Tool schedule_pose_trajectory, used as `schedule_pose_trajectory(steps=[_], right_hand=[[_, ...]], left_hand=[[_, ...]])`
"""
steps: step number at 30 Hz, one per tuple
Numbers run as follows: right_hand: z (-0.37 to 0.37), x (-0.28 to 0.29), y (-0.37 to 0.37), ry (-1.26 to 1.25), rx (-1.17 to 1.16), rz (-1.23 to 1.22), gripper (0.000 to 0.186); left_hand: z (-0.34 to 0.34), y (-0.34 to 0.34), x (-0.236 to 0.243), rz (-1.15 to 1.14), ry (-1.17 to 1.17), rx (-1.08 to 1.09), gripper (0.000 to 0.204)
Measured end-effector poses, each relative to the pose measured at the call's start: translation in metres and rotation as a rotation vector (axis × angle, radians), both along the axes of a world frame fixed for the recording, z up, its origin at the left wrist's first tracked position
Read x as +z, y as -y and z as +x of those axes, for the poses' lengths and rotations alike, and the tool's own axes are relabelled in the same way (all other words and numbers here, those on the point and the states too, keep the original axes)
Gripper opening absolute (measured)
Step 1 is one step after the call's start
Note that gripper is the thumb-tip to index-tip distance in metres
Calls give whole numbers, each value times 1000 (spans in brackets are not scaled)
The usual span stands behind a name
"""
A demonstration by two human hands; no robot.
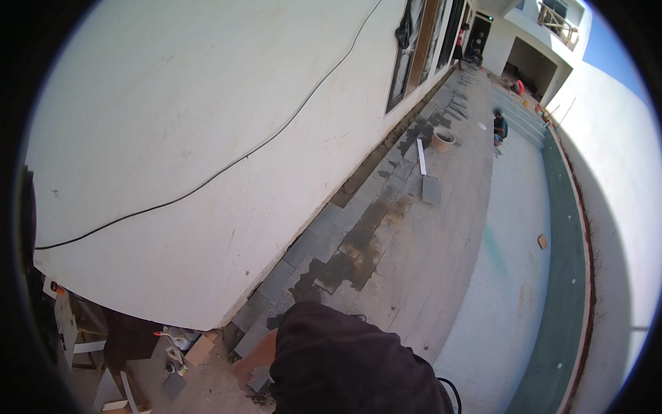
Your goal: The person walks through a construction site, picks up a stack of tiles, and carries them to an outdoor area. They then use an angle grinder to cut the tiles on a wooden plank.
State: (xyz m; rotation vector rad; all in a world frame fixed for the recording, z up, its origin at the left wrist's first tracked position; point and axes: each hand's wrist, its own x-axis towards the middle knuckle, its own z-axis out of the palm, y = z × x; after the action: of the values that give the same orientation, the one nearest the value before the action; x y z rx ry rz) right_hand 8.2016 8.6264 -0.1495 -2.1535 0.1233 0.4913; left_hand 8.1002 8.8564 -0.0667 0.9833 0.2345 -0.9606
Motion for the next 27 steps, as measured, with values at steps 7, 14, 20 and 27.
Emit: schedule_pose_trajectory(steps=[7, 14, 20, 27], right_hand=[[-64, -83, -34, -281, -1118, 147, 50], [-188, -163, -156, -1005, -1222, -144, 33], [229, -231, -300, -1102, -790, 45, 24], [979, -23, -498, 102, -239, 237, 24]], left_hand=[[156, -215, 0, -21, 65, 145, 83], [278, -481, -60, 133, 141, 789, 82], [445, -589, -45, 73, 273, 1216, 79], [571, -679, -25, 62, 302, 1598, 74]])
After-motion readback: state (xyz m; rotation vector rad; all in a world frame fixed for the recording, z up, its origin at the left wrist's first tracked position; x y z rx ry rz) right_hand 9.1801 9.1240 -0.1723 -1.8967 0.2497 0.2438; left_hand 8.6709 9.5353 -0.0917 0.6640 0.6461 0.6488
